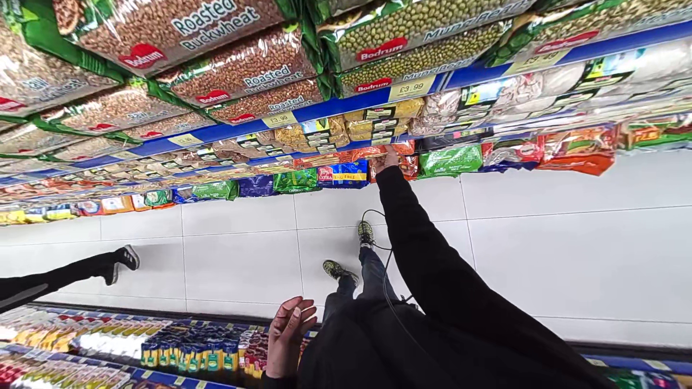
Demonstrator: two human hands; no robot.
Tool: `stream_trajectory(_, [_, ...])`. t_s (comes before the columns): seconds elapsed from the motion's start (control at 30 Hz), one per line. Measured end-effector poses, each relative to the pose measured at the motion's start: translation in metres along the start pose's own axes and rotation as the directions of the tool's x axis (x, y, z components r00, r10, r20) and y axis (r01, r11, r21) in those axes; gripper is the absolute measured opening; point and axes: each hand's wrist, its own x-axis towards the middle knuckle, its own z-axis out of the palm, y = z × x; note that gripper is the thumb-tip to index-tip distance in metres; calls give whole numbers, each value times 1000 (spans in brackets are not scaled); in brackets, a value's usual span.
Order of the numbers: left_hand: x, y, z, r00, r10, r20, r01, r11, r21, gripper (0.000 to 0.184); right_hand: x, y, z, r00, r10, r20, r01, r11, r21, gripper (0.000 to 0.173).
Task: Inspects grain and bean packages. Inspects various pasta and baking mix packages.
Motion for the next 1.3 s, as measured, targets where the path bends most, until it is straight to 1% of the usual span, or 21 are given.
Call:
stream_trajectory(0.07, [1,2,-2,1000,19,-18,-19,1000,-5,27,5,-5,-2,998,14,54,-12,1000,-27,41])
stream_trajectory(0.17, [0,2,-3,1000,16,-25,-16,1000,-7,29,9,-7,-23,985,41,168,-40,999,-7,43])
stream_trajectory(0.23, [-1,1,-2,1000,9,-1,-9,1000,-5,31,10,0,-40,979,53,196,-58,998,18,43])
stream_trajectory(0.33, [1,-1,1,999,0,33,0,1000,2,34,0,3,-47,975,37,220,-54,996,70,40])
stream_trajectory(0.4, [3,-3,0,998,-1,57,1,1000,-1,38,-1,6,-40,979,-23,202,1,994,106,42])
stream_trajectory(0.5, [-2,-3,0,998,1,63,-1,1000,-9,38,4,12,-40,987,-90,137,75,991,107,52])
stream_trajectory(0.6, [-8,0,1,998,12,58,-12,1000,-7,37,-2,13,-43,992,-115,43,115,993,7,58])
stream_trajectory(0.7, [-12,1,4,1000,11,24,-11,1000,-7,37,-14,12,-59,990,-139,-26,136,985,-110,64])
stream_trajectory(0.83, [-12,-1,5,999,18,37,-19,999,36,35,-33,6,-91,992,-123,-34,117,984,-136,58])
stream_trajectory(0.9, [-9,-3,4,999,15,52,-16,1000,26,35,-44,6,-110,993,-116,-24,110,980,-163,57])
stream_trajectory(1.0, [-2,-7,1,998,-1,68,1,1000,8,34,-73,-1,-135,994,-111,-2,107,965,-238,58])
stream_trajectory(1.07, [3,-9,1,996,0,89,-1,1000,16,34,-100,-8,-150,994,-104,44,112,954,-277,59])
stream_trajectory(1.17, [15,-5,6,988,29,152,-44,994,98,37,-153,-14,-158,976,-102,192,154,947,-282,54])
stream_trajectory(1.23, [25,-1,7,968,59,243,-98,984,151,46,-199,-18,-152,941,-104,323,195,944,-265,49])
stream_trajectory(1.3, [29,4,5,944,91,316,-152,973,174,59,-251,-20,-143,888,-82,452,228,933,-279,49])
